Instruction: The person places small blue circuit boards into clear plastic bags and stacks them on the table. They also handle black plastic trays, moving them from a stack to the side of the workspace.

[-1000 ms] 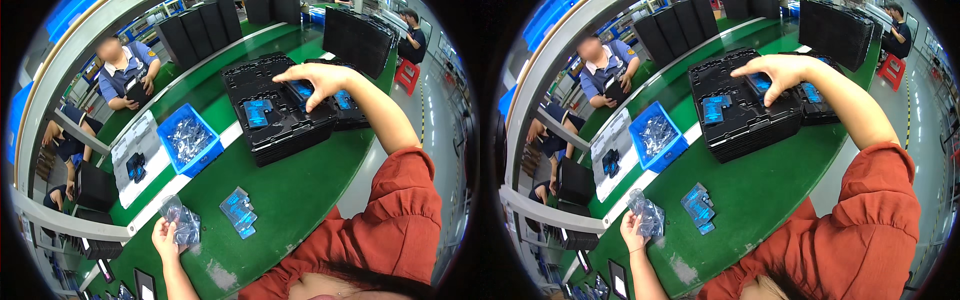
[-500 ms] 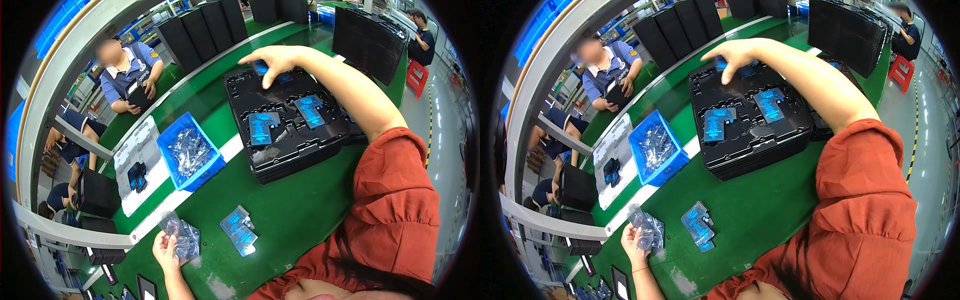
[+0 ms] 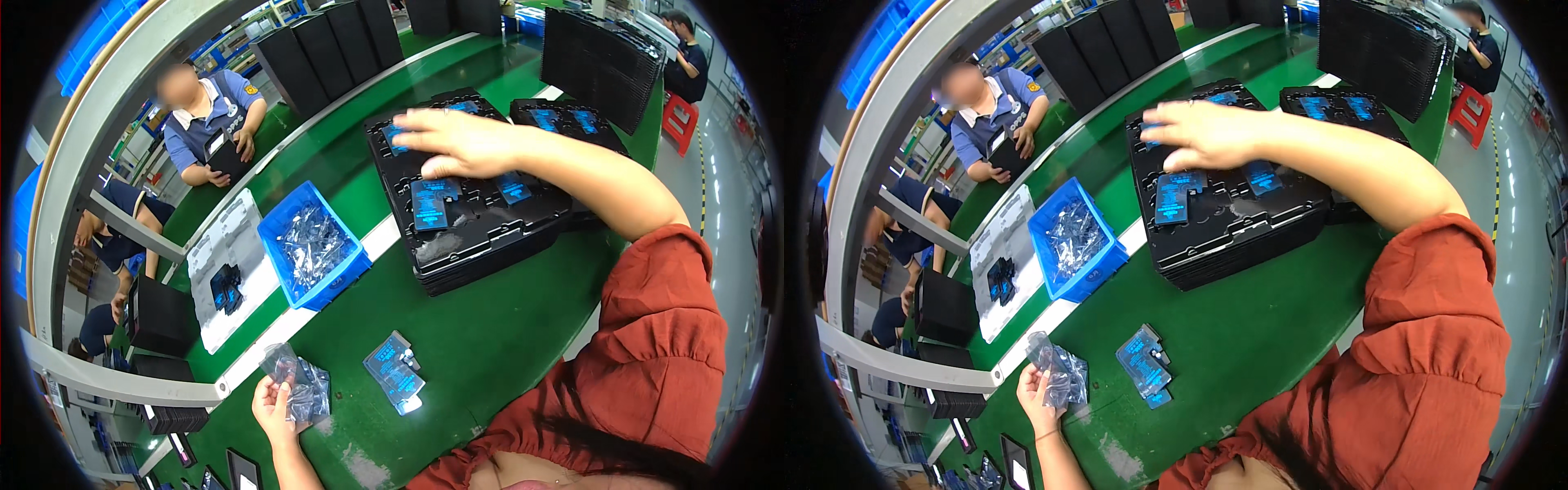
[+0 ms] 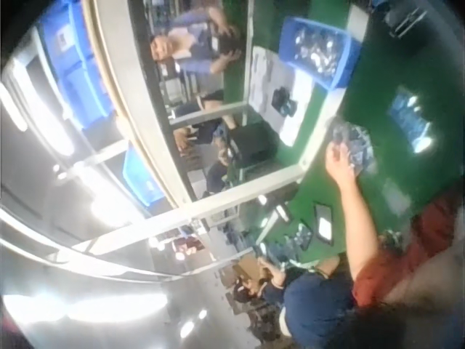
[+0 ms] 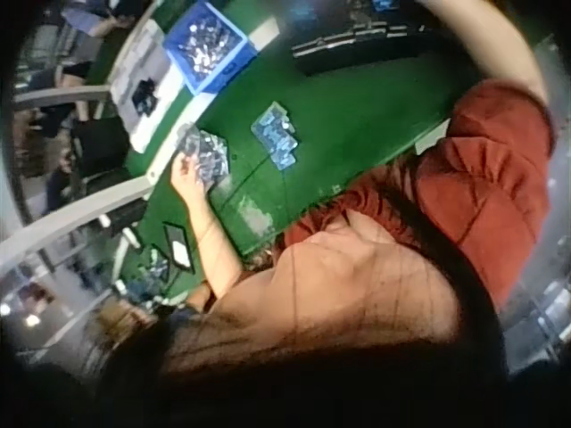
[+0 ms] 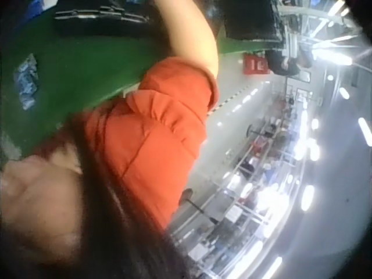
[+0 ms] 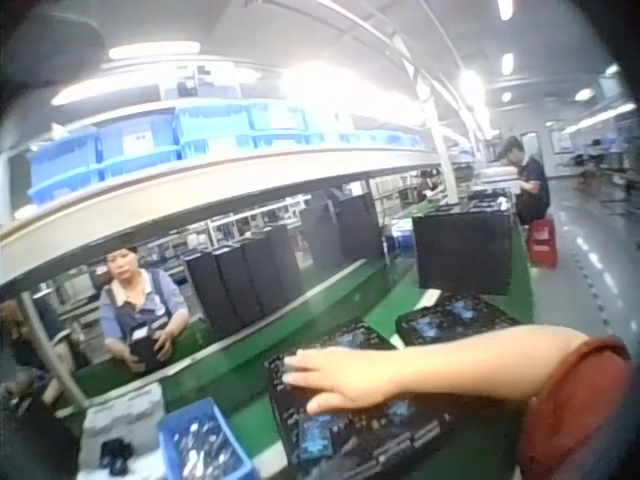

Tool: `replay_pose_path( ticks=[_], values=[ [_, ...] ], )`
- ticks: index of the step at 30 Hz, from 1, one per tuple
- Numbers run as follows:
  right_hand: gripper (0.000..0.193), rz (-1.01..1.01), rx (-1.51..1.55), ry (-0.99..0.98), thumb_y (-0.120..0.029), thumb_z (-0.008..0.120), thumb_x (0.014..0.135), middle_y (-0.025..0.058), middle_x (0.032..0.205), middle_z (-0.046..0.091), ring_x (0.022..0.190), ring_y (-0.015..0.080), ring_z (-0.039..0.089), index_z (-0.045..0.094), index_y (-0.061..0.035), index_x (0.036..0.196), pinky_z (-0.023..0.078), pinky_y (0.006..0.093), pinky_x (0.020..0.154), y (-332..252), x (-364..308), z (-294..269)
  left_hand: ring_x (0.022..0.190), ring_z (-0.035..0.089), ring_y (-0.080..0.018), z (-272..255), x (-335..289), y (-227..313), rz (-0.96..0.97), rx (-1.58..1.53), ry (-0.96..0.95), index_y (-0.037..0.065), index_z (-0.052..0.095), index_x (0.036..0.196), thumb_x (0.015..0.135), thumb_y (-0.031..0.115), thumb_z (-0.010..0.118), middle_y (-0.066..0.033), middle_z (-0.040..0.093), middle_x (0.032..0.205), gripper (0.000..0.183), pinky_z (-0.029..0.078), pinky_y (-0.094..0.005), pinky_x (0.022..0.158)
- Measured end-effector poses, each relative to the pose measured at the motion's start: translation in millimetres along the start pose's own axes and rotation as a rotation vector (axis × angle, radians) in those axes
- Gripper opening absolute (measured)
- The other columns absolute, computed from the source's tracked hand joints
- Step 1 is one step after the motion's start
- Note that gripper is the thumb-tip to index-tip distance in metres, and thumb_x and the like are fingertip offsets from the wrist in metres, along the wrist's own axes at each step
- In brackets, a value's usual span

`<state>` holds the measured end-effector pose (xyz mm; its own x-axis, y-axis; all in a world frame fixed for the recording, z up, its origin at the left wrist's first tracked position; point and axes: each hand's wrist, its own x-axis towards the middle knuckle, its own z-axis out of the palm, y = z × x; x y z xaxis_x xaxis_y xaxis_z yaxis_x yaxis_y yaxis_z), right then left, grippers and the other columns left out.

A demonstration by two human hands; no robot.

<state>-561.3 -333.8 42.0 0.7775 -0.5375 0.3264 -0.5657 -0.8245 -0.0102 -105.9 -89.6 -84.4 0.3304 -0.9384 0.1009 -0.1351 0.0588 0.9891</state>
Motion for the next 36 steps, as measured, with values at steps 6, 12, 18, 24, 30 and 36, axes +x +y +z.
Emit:
replay_pose_path(
  ticks=[6, 12, 18, 24, 30, 36],
  values=[
    [0.041, -0.299, 0.101, -0.128, -0.031, 0.052, 0.091, 0.0111, 0.136, 0.044, 0.13, 0.0351, 0.033, 0.053, -0.0116, 0.127, 0.03, 0.0454, 0.105, -52.5, -29.7, -9.5, 0.081, 0.06, -0.0116, -5.3, 1.7, -7.0, 0.017, -0.023, -0.018, -0.006, 0.056, 0.104, 0.081, -0.009, 0.058, -0.008, 0.063, 0.094, 0.024, 0.05, -0.0321, 0.088],
    [0.044, -0.065, 0.48, -0.041, -0.023, 0.053, 0.09, 0.0155, 0.137, 0.043, 0.128, 0.0351, 0.036, 0.046, -0.0119, 0.133, 0.03, 0.0419, 0.106, -44.4, -40.1, -19.3, 0.08, 0.06, -0.0104, -0.7, 5.5, -7.9, 0.093, -0.01, -0.019, -0.004, 0.057, 0.105, 0.082, -0.006, 0.059, -0.0067, 0.064, 0.091, 0.023, 0.048, -0.0236, 0.076],
    [0.05, 0.194, 0.136, -0.075, -0.025, 0.054, 0.09, 0.0209, 0.139, 0.037, 0.13, 0.0359, 0.034, 0.041, -0.0079, 0.135, 0.029, 0.0431, 0.107, -53.3, -42.3, -0.7, 0.068, 0.059, -0.0091, 6.0, 6.4, -5.2, 0.013, -0.075, 0.0, -0.003, 0.057, 0.102, 0.082, -0.007, 0.057, -0.0047, 0.063, 0.082, 0.02, 0.048, -0.0214, 0.063],
    [0.052, 0.093, 0.249, 0.067, -0.026, 0.058, 0.086, 0.0192, 0.137, 0.041, 0.127, 0.0344, 0.039, 0.044, -0.0069, 0.132, 0.03, 0.0417, 0.107, -65.5, -40.1, -0.8, 0.065, 0.057, -0.0082, 3.9, 5.6, -6.9, -0.04, 0.053, 0.061, 0.005, 0.058, 0.1, 0.083, 0.0, 0.06, 0.0016, 0.056, 0.077, 0.018, 0.048, -0.0222, 0.043],
    [0.051, 0.792, -0.181, 0.132, -0.026, 0.062, 0.078, 0.0209, 0.118, 0.055, 0.112, 0.0346, 0.051, 0.051, 0.0043, 0.117, 0.042, 0.0418, 0.094, -46.5, -76.1, -34.7, 0.065, 0.057, -0.0089, -2.7, 10.4, -15.6, -0.062, 0.061, 0.057, 0.004, 0.058, 0.101, 0.083, -0.002, 0.059, 0.0006, 0.057, 0.079, 0.019, 0.05, -0.0236, 0.048],
    [0.032, 0.973, -0.188, 0.007, -0.029, 0.066, 0.075, 0.0223, 0.09, 0.065, 0.089, 0.0341, 0.064, 0.068, 0.0015, 0.085, 0.05, 0.0414, 0.08, -51.4, -90.9, -47.9, 0.064, 0.056, -0.0087, 3.1, 11.0, -10.9, -0.101, 0.055, 0.042, 0.004, 0.059, 0.099, 0.083, -0.004, 0.058, 0.0013, 0.055, 0.079, 0.018, 0.05, -0.0239, 0.052]
  ],
)
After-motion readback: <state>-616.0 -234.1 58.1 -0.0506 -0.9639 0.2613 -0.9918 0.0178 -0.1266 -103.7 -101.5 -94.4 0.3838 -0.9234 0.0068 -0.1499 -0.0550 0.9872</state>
